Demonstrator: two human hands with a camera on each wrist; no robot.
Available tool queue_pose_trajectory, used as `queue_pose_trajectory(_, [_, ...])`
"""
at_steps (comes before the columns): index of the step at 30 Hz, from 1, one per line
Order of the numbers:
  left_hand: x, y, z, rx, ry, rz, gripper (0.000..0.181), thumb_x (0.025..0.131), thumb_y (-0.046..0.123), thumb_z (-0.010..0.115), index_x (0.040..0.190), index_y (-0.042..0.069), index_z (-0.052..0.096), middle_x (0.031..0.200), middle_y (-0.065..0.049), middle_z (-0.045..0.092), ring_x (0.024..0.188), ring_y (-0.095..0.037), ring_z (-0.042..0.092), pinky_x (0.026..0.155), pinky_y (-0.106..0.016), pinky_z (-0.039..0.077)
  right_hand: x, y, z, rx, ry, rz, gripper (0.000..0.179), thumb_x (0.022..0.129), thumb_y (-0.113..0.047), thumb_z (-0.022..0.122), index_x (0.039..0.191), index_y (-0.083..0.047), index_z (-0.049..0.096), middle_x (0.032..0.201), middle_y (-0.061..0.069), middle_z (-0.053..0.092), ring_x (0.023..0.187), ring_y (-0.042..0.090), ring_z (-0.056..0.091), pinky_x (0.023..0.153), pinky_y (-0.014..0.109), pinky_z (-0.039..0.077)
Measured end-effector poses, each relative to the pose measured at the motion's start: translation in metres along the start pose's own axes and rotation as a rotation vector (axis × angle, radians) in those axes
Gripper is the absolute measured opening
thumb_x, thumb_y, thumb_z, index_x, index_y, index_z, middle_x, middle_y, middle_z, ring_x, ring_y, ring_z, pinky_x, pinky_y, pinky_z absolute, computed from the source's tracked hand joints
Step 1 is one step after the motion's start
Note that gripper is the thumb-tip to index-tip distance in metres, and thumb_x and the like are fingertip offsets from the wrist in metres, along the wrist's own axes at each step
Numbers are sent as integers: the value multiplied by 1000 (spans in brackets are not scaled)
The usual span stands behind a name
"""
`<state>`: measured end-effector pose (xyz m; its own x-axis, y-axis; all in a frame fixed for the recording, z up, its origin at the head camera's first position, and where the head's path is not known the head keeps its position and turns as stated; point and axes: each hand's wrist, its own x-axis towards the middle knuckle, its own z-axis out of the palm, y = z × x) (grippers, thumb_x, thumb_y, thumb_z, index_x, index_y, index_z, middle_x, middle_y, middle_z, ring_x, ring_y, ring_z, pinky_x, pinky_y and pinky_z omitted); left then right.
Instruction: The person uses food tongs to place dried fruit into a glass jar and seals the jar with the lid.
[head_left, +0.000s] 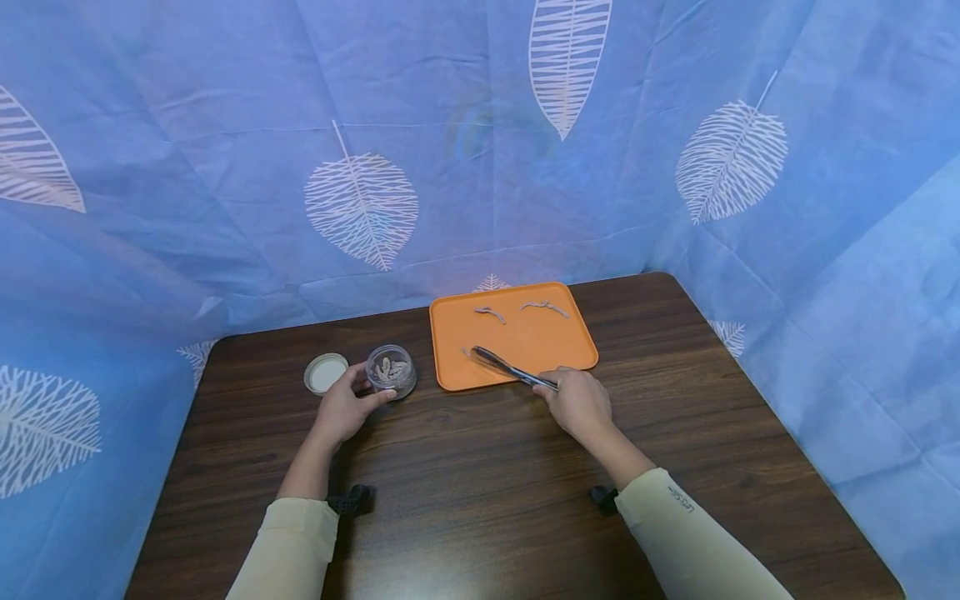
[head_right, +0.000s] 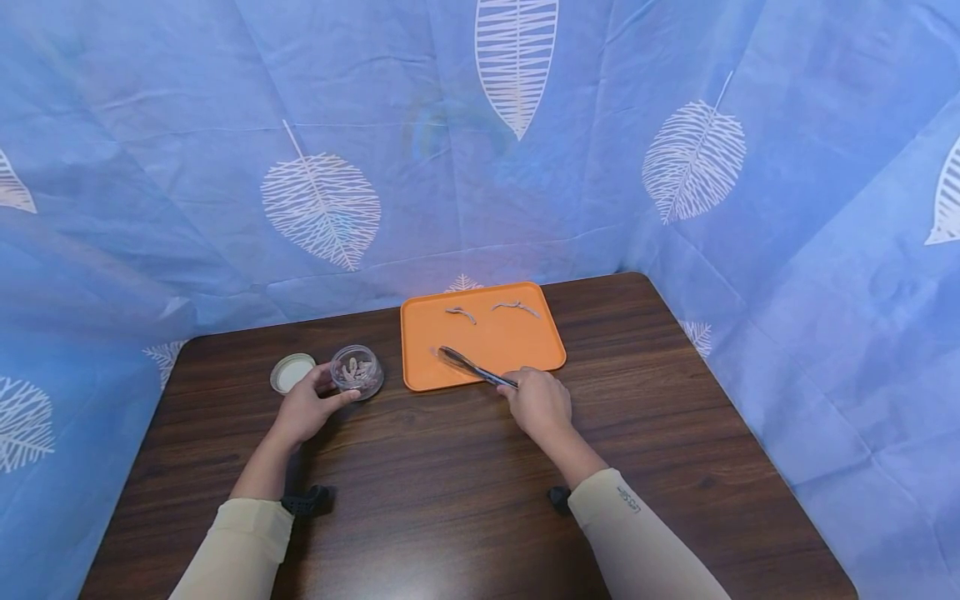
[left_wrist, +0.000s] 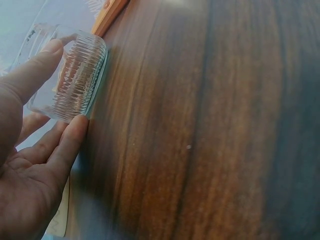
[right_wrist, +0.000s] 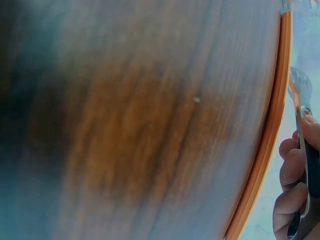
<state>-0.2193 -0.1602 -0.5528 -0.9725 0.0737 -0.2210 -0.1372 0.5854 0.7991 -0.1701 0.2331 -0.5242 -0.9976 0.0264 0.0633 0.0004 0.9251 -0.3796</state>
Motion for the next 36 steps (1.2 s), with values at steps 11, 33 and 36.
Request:
queue_pose_trajectory(11, [0, 2, 0, 2, -2, -1, 87, 99, 44, 82, 168, 13, 39, 167, -22, 49, 152, -41, 52, 119, -57, 51, 1, 4, 0, 8, -3, 0, 30, 100, -37, 80, 125, -22, 84, 110, 2, 83, 72, 17, 65, 55, 28, 45])
queue_pose_trajectory(33, [-3, 3, 0, 13, -3, -2, 87, 99, 44, 81, 168, 12, 39, 164, -24, 52, 151, -42, 53, 117, -58, 53, 0, -17, -15, 50, 47, -61, 31, 99, -39, 79, 124, -22, 84, 94, -1, 80, 65, 13, 56, 53, 27, 42])
queue_pose_trajectory(36, [-2, 4, 0, 14, -2, -5, 87, 99, 44, 81, 168, 12, 38, 164, -23, 52, 151, -42, 53, 117, -58, 53, -1, -22, -17, 44, 49, -70, 31, 99, -40, 79, 123, -22, 84, 96, -1, 81, 67, 13, 58, 54, 27, 42])
